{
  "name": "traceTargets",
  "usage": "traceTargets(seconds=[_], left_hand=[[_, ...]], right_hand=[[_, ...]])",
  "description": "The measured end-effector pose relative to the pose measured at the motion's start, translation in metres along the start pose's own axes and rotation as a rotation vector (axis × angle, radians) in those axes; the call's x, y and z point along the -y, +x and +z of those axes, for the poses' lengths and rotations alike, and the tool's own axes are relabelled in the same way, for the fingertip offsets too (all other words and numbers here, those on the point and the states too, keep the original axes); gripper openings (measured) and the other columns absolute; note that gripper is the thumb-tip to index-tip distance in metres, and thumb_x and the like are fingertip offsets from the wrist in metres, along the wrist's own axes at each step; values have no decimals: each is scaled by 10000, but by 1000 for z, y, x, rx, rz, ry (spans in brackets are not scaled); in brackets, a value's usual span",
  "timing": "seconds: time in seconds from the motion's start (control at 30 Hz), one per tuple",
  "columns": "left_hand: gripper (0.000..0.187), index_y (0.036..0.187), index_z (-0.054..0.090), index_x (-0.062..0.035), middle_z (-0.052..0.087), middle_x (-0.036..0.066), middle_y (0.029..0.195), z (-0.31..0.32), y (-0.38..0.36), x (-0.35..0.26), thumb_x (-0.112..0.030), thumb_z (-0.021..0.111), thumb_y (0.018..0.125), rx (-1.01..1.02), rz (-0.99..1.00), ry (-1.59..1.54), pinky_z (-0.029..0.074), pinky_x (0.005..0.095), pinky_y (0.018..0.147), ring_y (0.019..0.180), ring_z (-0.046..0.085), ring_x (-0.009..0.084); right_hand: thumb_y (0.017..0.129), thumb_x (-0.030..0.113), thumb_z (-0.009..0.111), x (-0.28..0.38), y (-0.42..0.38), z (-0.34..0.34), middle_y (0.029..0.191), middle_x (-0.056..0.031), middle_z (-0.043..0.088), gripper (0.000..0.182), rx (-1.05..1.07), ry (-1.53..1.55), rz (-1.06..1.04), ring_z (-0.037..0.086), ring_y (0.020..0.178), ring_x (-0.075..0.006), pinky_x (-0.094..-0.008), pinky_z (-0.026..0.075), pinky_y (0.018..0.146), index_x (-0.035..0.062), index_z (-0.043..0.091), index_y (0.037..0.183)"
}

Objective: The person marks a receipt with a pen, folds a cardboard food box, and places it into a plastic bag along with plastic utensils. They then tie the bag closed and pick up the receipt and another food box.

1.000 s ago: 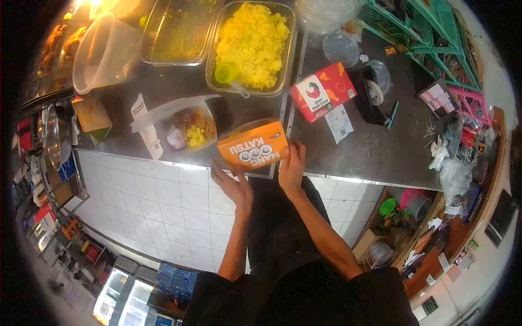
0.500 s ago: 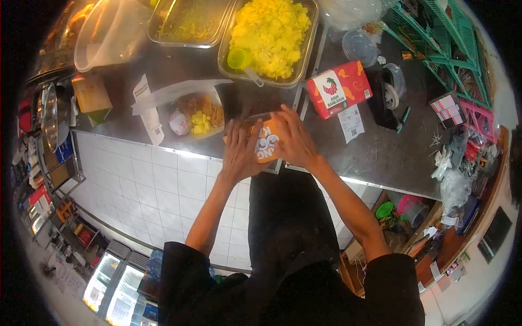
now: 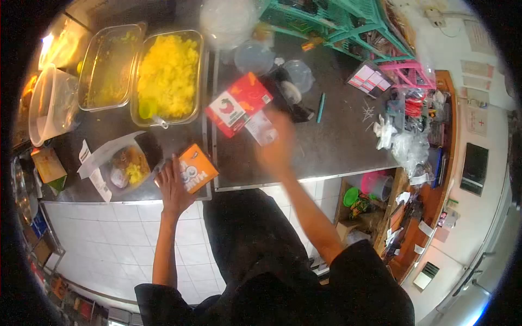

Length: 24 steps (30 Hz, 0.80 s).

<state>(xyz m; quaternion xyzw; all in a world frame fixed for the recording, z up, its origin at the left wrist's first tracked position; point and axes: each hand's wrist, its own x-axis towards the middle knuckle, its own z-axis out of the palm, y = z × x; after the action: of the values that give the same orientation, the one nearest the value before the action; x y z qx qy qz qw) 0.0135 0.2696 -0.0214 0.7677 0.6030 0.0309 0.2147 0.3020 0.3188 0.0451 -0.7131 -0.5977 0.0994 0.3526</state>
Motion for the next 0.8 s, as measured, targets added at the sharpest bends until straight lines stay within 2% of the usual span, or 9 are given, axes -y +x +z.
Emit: traceTargets(seconds=[0.03,0.07,0.17,0.27,0.37,0.47,0.67,0.77,0.8], left_hand=[[1188,1509,202,-2,416,243,1350,3,-2,-2,-415,837,594,-7,8,18,233,604,1070,1226,425,403],[1191,1510,200,-1,421,237,1347,4,-3,-4,-407,838,590,-10,20,41,233,603,1067,1220,429,400],[1208,1507,213,-10,433,217,1348,8,-1,-17,-413,850,563,-41,92,41,228,593,1063,1229,429,392],[1207,1504,227,-21,441,203,1347,7,-3,-21,-447,849,561,-43,78,57,235,580,1060,1228,430,384],[1215,1503,226,-26,433,206,1354,11,-3,-18,-477,847,561,-63,95,79,248,568,1057,1242,421,385],[1228,1507,209,-24,427,207,1355,15,-4,-14,-498,844,569,-73,137,59,267,555,1051,1252,413,384],[1194,1457,273,-15,429,210,1340,12,-4,-19,-552,843,556,-43,78,61,272,550,1041,1238,412,386],[1104,1382,345,-29,428,213,1343,18,-5,-13,-573,840,559,-100,153,64,275,554,1034,1247,406,392],[1025,1329,382,-48,446,214,1320,15,-4,-14,-585,829,579,-122,199,64,287,551,1026,1235,418,396]], right_hand=[[873,104,624,-48,22,-17,1082,-182,634,265,-87,112,129,644,969,-328,-428,494,825,61,595,1133],[908,127,610,-103,40,-38,1058,-167,661,250,-25,-72,163,663,945,-309,-392,509,785,75,589,1151],[919,254,634,-217,94,-57,940,-112,719,251,538,-39,240,677,890,-271,-370,510,745,46,674,1053],[886,324,678,-216,125,-64,962,-47,732,308,845,168,579,661,865,-190,-332,496,736,51,721,1023],[867,373,678,-202,145,-71,938,-8,715,333,1044,60,500,629,861,-133,-299,476,727,75,731,1007],[862,359,686,-214,148,-70,922,-16,712,324,1118,142,440,614,859,-113,-288,470,719,71,738,1001],[853,353,703,-202,96,-125,875,-14,708,333,812,237,522,617,837,-110,-300,474,722,47,737,980],[837,293,685,-246,54,-96,835,-54,710,282,666,224,478,634,786,-144,-316,483,710,39,739,947],[821,270,680,-259,48,-86,814,-74,706,269,597,46,396,640,757,-165,-327,488,693,35,737,940]])
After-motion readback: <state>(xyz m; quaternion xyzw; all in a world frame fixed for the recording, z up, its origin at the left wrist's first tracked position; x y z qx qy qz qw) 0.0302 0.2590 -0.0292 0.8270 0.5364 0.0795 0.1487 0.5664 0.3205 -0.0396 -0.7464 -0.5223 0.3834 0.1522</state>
